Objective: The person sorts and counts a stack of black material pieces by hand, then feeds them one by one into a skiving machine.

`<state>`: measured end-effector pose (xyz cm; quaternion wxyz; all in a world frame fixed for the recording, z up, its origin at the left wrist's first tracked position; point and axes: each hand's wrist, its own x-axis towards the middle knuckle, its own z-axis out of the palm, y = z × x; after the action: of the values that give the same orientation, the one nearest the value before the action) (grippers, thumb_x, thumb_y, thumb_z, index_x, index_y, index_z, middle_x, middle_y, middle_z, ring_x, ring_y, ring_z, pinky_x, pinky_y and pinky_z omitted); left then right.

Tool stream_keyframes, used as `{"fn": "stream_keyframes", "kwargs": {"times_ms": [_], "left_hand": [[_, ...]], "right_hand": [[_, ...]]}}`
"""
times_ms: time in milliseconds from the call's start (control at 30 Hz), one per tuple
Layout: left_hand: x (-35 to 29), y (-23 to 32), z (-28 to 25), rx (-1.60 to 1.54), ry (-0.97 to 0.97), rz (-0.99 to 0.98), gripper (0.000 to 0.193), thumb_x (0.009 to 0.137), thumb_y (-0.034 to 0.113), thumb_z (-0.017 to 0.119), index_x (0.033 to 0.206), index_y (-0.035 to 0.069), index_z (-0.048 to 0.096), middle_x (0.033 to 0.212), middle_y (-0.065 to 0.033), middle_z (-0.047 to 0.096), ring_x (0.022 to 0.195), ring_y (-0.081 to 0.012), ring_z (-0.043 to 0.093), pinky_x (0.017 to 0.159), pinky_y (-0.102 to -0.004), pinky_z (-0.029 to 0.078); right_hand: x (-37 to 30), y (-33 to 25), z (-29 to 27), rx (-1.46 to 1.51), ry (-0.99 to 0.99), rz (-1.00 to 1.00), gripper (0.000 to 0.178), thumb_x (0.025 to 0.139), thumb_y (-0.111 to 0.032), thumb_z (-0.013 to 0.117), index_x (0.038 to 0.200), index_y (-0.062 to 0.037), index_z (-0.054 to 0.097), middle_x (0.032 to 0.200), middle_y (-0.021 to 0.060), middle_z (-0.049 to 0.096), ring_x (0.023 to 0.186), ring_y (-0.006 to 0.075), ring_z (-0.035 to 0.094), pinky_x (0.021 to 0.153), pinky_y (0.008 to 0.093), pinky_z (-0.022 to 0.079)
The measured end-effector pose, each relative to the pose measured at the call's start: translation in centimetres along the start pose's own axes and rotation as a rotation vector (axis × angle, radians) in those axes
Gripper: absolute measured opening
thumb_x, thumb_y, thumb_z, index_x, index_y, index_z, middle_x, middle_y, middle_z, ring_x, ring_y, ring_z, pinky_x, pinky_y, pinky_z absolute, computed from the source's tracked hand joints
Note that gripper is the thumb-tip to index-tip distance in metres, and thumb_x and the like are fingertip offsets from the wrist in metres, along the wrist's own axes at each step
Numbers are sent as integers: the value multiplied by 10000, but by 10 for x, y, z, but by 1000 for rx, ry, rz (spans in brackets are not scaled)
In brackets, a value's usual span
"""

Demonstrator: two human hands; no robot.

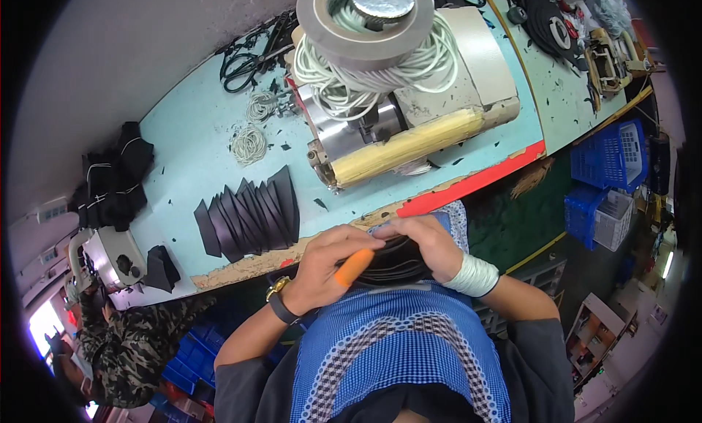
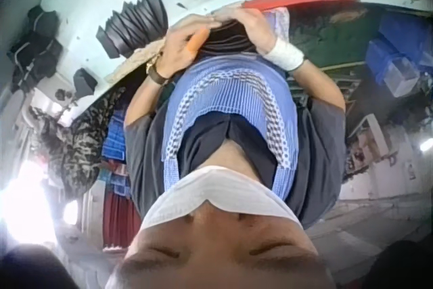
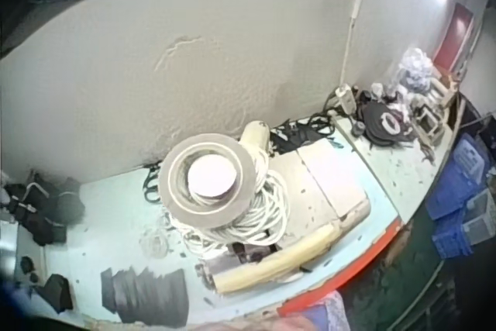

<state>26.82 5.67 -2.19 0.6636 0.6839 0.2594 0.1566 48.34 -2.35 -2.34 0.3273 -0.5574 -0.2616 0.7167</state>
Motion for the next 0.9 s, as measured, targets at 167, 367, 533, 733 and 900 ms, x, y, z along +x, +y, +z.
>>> {"fn": "stream_keyframes", "kwargs": {"times_ms": [167, 367, 533, 733, 900], "left_hand": [[-5, -6, 10, 48, 192, 69, 195, 898, 45, 614, 1079, 2, 671, 1031, -148, 665, 913, -280, 644, 794, -332, 494], [4, -22, 27, -31, 415, -248, 235, 885, 38, 634, 1115, 2, 669, 1000, -155, 691, 921, -230, 669, 821, -282, 493], [-2, -23, 15, -167, 204, 28, 375, 815, 93, 747, 1164, 4, 644, 1109, -156, 662, 942, -246, 669, 858, -299, 503], [13, -13, -7, 114, 165, 64, 380, 721, 96, 827, 1064, -9, 702, 1058, -172, 692, 925, -248, 686, 798, -316, 535], [-8, 2, 3, 211, 37, 80, 349, 764, 95, 786, 1090, 11, 698, 1093, -137, 690, 976, -264, 681, 837, -318, 534]], "right_hand": [[2, 6, 2, 238, 191, 23, 472, 1024, -317, 382, 1197, 64, 599, 1139, 133, 646, 1041, 182, 605, 961, 298, 436], [2, 5, -3, 225, 233, -35, 438, 1016, -307, 364, 1133, 37, 607, 1086, 116, 647, 1040, 189, 593, 977, 333, 423], [3, 5, -2, 562, 191, -33, 408, 1017, -312, 388, 1105, 15, 615, 1042, 104, 655, 1010, 183, 596, 929, 305, 441], [12, -25, 10, 123, 229, -141, 482, 1008, -365, 461, 1169, 64, 609, 995, 78, 633, 918, 130, 590, 870, 230, 440], [-2, -4, 6, 117, 144, 22, 354, 900, -186, 485, 1105, 42, 663, 977, 105, 685, 906, 168, 638, 868, 263, 471]]}}
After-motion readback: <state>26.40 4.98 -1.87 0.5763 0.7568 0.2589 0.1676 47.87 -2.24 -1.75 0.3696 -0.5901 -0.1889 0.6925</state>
